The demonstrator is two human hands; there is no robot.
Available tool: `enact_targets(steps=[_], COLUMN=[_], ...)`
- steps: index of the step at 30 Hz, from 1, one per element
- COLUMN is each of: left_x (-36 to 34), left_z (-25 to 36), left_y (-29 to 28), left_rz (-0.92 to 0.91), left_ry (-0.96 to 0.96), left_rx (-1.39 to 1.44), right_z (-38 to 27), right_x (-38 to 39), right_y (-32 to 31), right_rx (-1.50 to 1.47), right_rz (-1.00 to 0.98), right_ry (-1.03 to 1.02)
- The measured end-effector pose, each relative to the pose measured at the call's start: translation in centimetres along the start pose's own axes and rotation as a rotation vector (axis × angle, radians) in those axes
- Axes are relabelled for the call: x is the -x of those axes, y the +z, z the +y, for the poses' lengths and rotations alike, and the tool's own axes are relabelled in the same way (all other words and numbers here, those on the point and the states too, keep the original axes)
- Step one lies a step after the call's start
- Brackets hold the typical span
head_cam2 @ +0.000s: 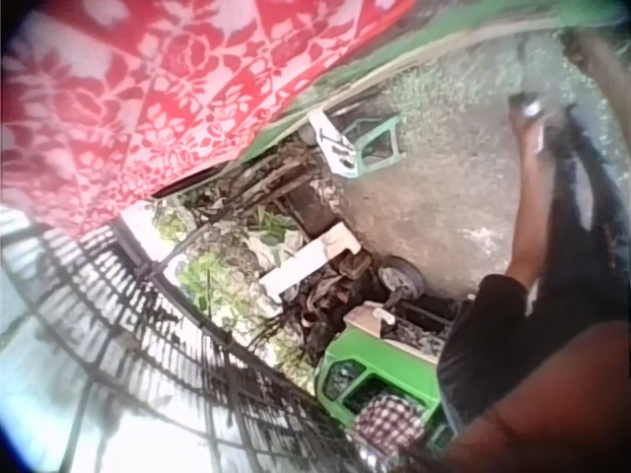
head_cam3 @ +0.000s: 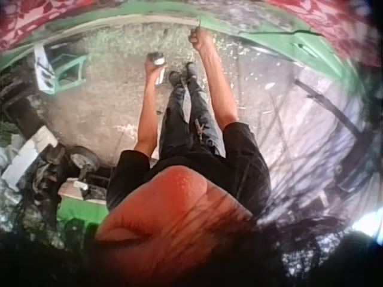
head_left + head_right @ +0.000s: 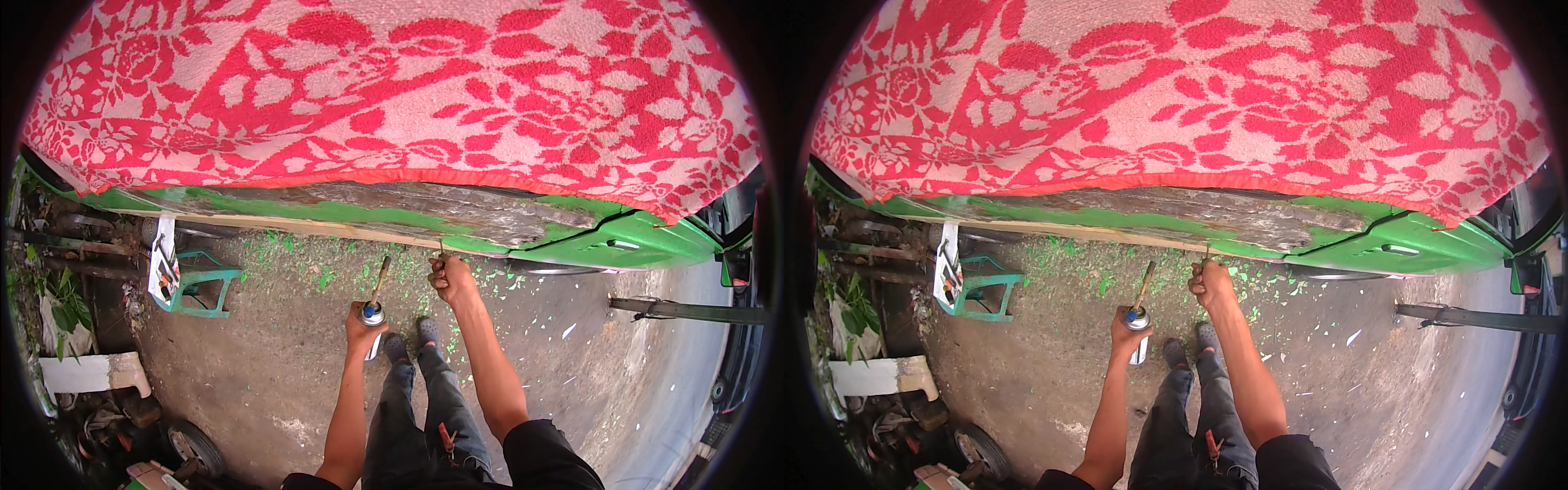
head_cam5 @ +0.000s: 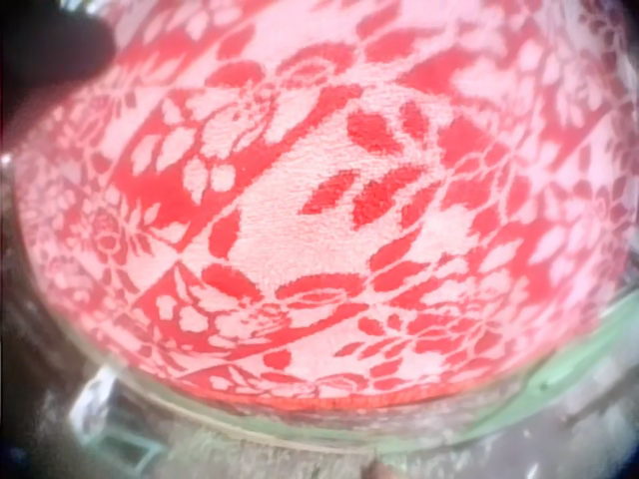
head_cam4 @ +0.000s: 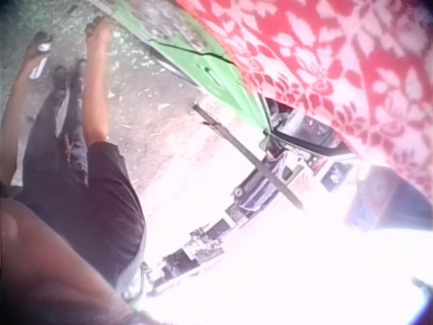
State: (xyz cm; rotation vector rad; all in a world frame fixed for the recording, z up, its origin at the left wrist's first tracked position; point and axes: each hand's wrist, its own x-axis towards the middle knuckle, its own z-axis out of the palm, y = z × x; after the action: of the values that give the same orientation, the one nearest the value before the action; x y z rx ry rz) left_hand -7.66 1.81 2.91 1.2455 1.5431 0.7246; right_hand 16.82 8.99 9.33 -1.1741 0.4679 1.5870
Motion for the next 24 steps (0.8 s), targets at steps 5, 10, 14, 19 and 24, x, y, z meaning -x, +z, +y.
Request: enact_targets(steps=[5, 10, 14, 19, 24], left_x=[1.2, 3.4, 5.7, 9.1, 13.1], left_z=[0.1, 0.7, 2.4, 4.1, 5.3], left_y=[-0.3, -1.6, -2.6, -4.1, -5.1], left_rz=[0.035, 0.099, 0.135, 0.134, 0.112], left_ry=[-0.110, -0.105, -0.096, -0.009, 0.087], left_rx=[0.063, 0.069, 0.002, -0.074, 0.041], right_z=[-1.2, -0.4, -0.2, 0.6, 1.9], right_x=[1.1, 4.0, 5.6, 11.3, 13.6], right_y=[3.7, 2.9, -2.0, -5.3, -9.6], right_rx=[0.104, 0.215, 0.091, 0.293, 0.338], right_rz=[-0.226, -0.314, -0.312, -0.364, -0.327], right_ry=[0.318, 0.257, 0.255, 0.322, 0.332])
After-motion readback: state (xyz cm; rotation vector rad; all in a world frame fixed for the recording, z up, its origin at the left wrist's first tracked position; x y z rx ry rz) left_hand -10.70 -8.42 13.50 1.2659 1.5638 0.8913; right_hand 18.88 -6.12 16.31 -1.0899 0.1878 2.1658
